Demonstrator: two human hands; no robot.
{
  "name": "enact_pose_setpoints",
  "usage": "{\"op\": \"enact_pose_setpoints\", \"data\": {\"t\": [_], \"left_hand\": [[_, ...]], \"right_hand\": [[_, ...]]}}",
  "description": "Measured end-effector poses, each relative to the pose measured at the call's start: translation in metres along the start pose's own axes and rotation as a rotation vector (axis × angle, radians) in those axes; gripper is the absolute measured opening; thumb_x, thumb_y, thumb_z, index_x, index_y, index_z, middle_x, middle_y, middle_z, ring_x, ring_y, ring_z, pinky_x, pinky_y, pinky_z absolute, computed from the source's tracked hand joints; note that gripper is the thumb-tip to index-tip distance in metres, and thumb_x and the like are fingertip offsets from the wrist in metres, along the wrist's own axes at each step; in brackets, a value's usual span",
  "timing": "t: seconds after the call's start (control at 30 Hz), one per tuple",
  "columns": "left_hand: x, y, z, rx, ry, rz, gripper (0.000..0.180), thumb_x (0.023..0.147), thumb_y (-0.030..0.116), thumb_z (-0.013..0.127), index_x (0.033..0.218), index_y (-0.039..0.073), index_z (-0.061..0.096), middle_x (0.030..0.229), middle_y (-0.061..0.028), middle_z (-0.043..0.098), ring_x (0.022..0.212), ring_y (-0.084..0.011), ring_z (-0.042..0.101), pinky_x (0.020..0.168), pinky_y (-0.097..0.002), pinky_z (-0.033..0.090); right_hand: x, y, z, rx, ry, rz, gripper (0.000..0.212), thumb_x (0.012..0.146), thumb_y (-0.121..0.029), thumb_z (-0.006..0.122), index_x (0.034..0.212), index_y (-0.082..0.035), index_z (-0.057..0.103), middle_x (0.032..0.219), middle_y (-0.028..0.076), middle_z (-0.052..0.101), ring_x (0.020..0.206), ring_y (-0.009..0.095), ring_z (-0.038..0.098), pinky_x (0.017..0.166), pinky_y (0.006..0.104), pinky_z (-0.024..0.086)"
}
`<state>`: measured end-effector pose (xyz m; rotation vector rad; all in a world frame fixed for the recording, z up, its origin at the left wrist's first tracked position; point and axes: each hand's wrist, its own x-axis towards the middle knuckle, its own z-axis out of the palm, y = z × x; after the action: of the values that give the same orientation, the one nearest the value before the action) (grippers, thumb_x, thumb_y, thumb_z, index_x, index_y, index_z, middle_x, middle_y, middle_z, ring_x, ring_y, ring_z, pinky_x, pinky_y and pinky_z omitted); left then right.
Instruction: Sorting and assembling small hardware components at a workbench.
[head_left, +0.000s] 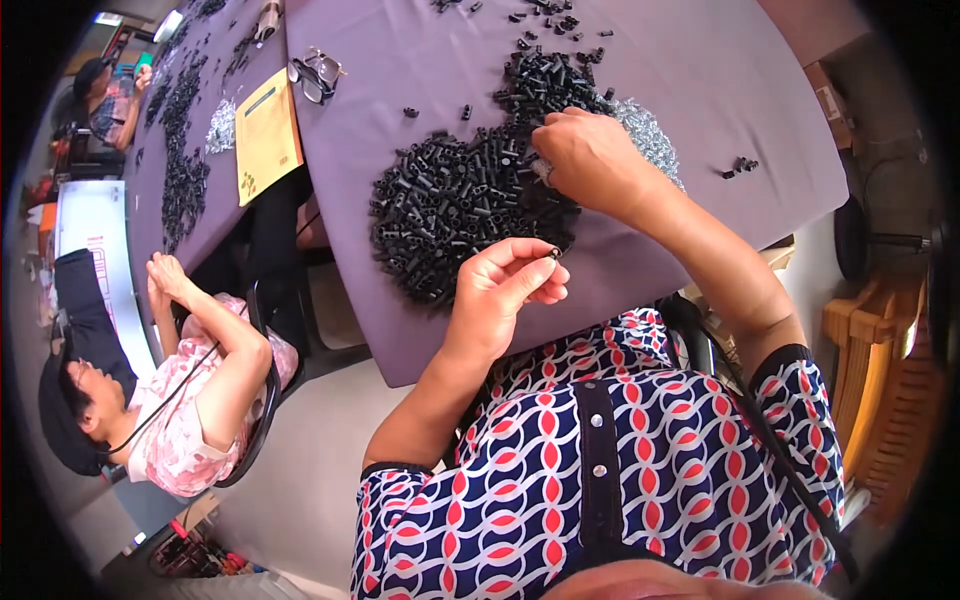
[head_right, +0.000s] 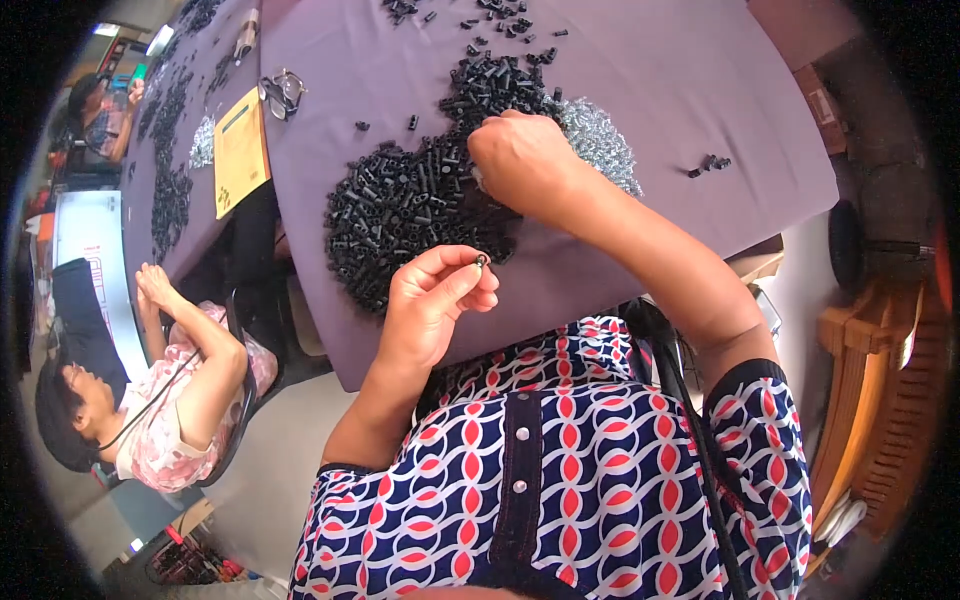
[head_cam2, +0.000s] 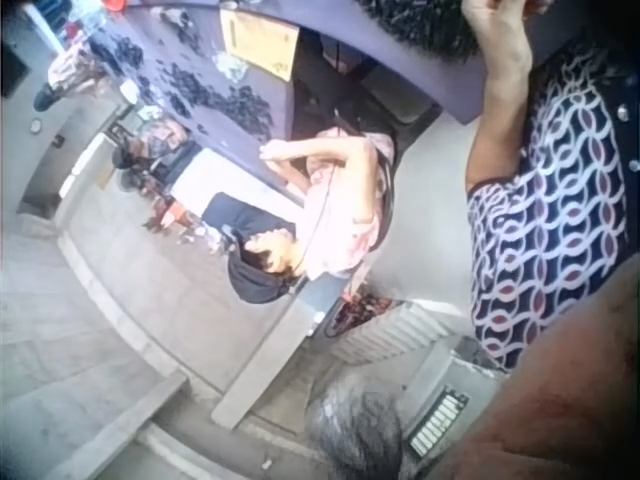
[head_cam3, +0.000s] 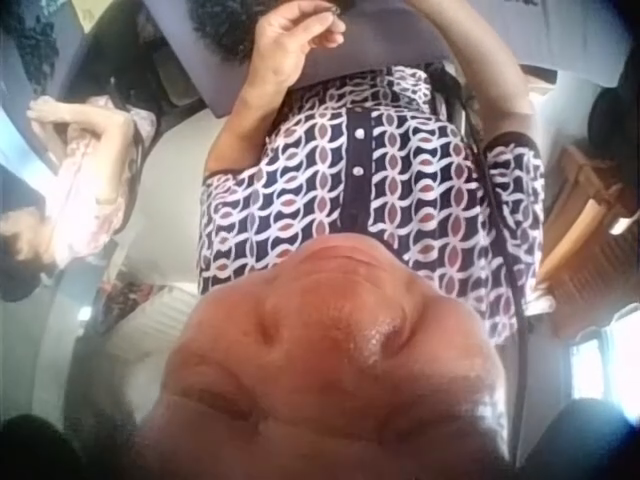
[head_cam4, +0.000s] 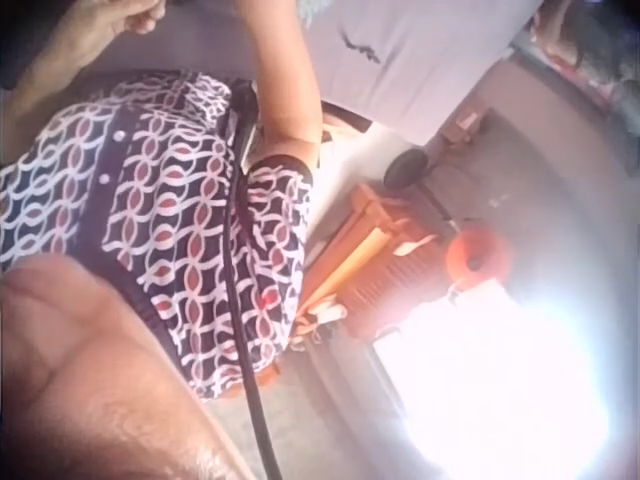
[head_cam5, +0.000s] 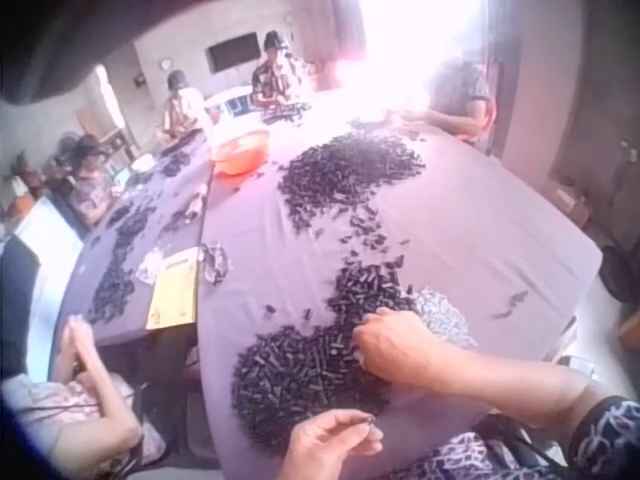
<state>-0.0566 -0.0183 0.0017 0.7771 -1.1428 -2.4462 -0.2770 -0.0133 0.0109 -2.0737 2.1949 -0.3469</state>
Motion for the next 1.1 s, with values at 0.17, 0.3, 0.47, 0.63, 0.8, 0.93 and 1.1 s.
{"op": "enact_pose_setpoints", "data": {"t": [0.17,0.3,0.47,0.63,0.8,0.93,1.1], "left_hand": [[0.004,-0.002,-0.003,0.0,0.005,-0.017,0.017,0.095,0.007,0.062,0.109,-0.002,0.065,0.092,-0.0116,0.071,0.077,-0.0182,0.069,0.071,-0.0303,0.058],[0.007,-0.002,-0.002,0.008,0.026,-0.021,0.017,0.095,0.007,0.062,0.109,-0.002,0.065,0.091,-0.0118,0.071,0.076,-0.0183,0.069,0.071,-0.0305,0.058],[0.007,-0.002,0.001,-0.002,0.056,-0.025,0.017,0.095,0.007,0.063,0.109,-0.003,0.064,0.09,-0.0119,0.072,0.075,-0.0176,0.069,0.071,-0.0298,0.058],[0.011,-0.002,0.004,0.031,0.064,-0.003,0.016,0.095,0.007,0.063,0.108,-0.002,0.064,0.09,-0.0115,0.072,0.073,-0.017,0.069,0.07,-0.0291,0.057],[0.013,-0.002,0.008,0.043,0.093,-0.008,0.015,0.095,0.008,0.063,0.106,-0.001,0.064,0.09,-0.0111,0.071,0.073,-0.0167,0.069,0.07,-0.0284,0.057],[0.012,0.0,0.01,0.048,0.088,0.0,0.016,0.095,0.009,0.063,0.107,-0.001,0.064,0.09,-0.0108,0.071,0.073,-0.0166,0.069,0.07,-0.0286,0.057],[0.009,0.007,0.018,0.115,0.052,-0.007,0.017,0.096,0.01,0.061,0.108,-0.001,0.064,0.091,-0.0124,0.071,0.074,-0.0184,0.069,0.071,-0.0301,0.057]], "right_hand": [[0.007,0.002,0.004,0.016,0.008,-0.045,0.013,0.067,-0.005,0.066,0.08,-0.005,0.062,0.085,0.009,0.063,0.09,0.032,0.063,0.075,0.0415,0.055],[0.003,-0.003,0.006,-0.027,-0.003,-0.09,0.01,0.071,-0.006,0.065,0.081,-0.005,0.062,0.085,0.008,0.063,0.089,0.031,0.063,0.074,0.0401,0.055],[-0.011,-0.008,0.015,-0.074,0.158,-0.072,0.009,0.074,-0.01,0.066,0.082,-0.007,0.062,0.087,0.007,0.061,0.089,0.027,0.061,0.072,0.0373,0.054],[-0.021,0.001,0.017,0.003,0.281,-0.143,0.006,0.076,-0.013,0.064,0.077,-0.008,0.065,0.085,0.008,0.061,0.088,0.025,0.061,0.071,0.036,0.053],[-0.023,-0.002,0.016,0.024,0.265,-0.098,0.008,0.077,-0.013,0.063,0.082,-0.007,0.065,0.089,0.007,0.061,0.091,0.025,0.059,0.075,0.036,0.051],[-0.025,-0.001,0.012,-0.009,0.31,-0.101,0.016,0.079,-0.015,0.064,0.092,-0.007,0.061,0.09,0.007,0.061,0.09,0.025,0.059,0.078,0.0364,0.048],[-0.06,-0.005,-0.036,0.924,-0.006,0.093,0.014,0.082,-0.003,0.067,0.096,-0.003,0.063,0.092,0.011,0.068,0.089,0.021,0.066,0.08,0.0308,0.052]]}}
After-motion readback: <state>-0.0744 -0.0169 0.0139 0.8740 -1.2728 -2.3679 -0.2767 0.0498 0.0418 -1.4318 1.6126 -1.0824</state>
